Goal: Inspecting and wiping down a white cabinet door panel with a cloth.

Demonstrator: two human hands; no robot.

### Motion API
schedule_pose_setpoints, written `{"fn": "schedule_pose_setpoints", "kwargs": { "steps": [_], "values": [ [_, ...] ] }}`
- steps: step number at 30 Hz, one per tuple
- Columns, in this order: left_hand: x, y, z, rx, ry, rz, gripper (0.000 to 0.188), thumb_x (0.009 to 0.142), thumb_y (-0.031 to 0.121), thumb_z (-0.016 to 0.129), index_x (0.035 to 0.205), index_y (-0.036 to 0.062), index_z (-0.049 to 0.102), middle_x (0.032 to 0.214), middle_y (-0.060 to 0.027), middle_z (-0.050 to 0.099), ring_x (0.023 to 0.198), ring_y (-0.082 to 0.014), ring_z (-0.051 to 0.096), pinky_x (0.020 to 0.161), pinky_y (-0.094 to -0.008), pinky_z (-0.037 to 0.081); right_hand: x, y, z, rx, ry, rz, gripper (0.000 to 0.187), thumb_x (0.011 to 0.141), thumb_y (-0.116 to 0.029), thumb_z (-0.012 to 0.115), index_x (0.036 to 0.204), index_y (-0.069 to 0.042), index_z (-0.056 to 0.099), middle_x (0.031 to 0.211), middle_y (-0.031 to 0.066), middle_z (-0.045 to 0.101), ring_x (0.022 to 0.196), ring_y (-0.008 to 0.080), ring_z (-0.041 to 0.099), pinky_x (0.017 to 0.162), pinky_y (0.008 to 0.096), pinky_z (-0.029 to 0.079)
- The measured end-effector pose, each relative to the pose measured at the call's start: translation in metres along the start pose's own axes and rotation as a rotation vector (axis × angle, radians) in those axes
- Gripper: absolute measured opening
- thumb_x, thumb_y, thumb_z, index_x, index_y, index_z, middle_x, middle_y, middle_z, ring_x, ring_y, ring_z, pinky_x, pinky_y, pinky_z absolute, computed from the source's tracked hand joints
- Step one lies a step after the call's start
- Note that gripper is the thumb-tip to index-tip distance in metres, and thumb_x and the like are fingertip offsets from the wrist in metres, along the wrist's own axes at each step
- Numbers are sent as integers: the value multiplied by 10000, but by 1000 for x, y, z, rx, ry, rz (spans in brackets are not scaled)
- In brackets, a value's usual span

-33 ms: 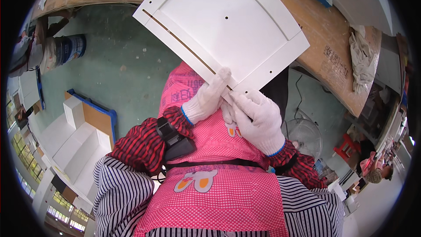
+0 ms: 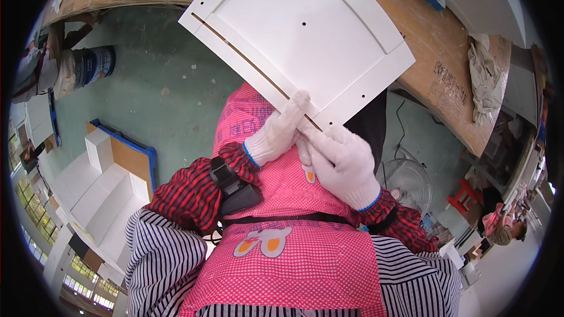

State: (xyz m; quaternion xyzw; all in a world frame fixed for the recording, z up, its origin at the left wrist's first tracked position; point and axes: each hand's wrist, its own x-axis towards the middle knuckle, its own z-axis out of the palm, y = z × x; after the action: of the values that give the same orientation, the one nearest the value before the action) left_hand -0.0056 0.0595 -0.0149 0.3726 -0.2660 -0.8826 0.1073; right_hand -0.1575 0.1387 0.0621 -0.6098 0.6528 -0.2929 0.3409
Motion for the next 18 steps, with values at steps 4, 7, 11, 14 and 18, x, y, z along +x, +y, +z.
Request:
{"fn": "schedule_pose_setpoints", "kwargs": {
  "steps": [4, 7, 11, 14, 18],
  "values": [
    [1, 8, 1, 194, -14, 193, 619, 1112, 510, 340, 1049, -15, 662, 798, -140, 717, 671, -232, 712, 561, -294, 600, -8, 7, -14, -29, 140, -30, 358, 839, -2, 704, 1188, -62, 752, 836, 65, 682, 723, 230, 695, 618, 327, 547],
    [8, 10, 13, -74, -235, 88, 621, 1105, 526, 349, 1135, -11, 659, 886, -154, 730, 776, -251, 736, 584, -326, 624, 5, 14, -48, -38, 335, 100, 308, 858, -13, 727, 1165, -13, 744, 852, 109, 680, 729, 216, 682, 646, 309, 531],
    [38, 4, 57, -294, -117, -5, 642, 1099, 543, 356, 1384, 2, 552, 1182, -199, 706, 1002, -292, 733, 650, -379, 648, 13, 22, -72, -100, 345, 162, 249, 856, -39, 736, 1102, -43, 769, 858, 104, 670, 742, 230, 672, 673, 335, 524],
    [37, 13, 74, -628, -126, 29, 645, 1102, 521, 385, 1510, 22, 401, 1452, -194, 548, 1288, -319, 580, 1014, -491, 538, 1, 27, -72, -173, 211, 78, 234, 846, -60, 733, 1076, -85, 768, 840, 88, 648, 736, 263, 666, 659, 357, 527],
    [37, 15, 102, -917, -52, 162, 618, 1082, 458, 517, 1503, 33, 360, 1486, -171, 485, 1422, -346, 440, 1218, -501, 350, -5, 37, -59, -243, 169, -25, 222, 837, -104, 722, 1057, -109, 747, 852, 68, 639, 768, 278, 672, 666, 374, 541]
  ]
}}
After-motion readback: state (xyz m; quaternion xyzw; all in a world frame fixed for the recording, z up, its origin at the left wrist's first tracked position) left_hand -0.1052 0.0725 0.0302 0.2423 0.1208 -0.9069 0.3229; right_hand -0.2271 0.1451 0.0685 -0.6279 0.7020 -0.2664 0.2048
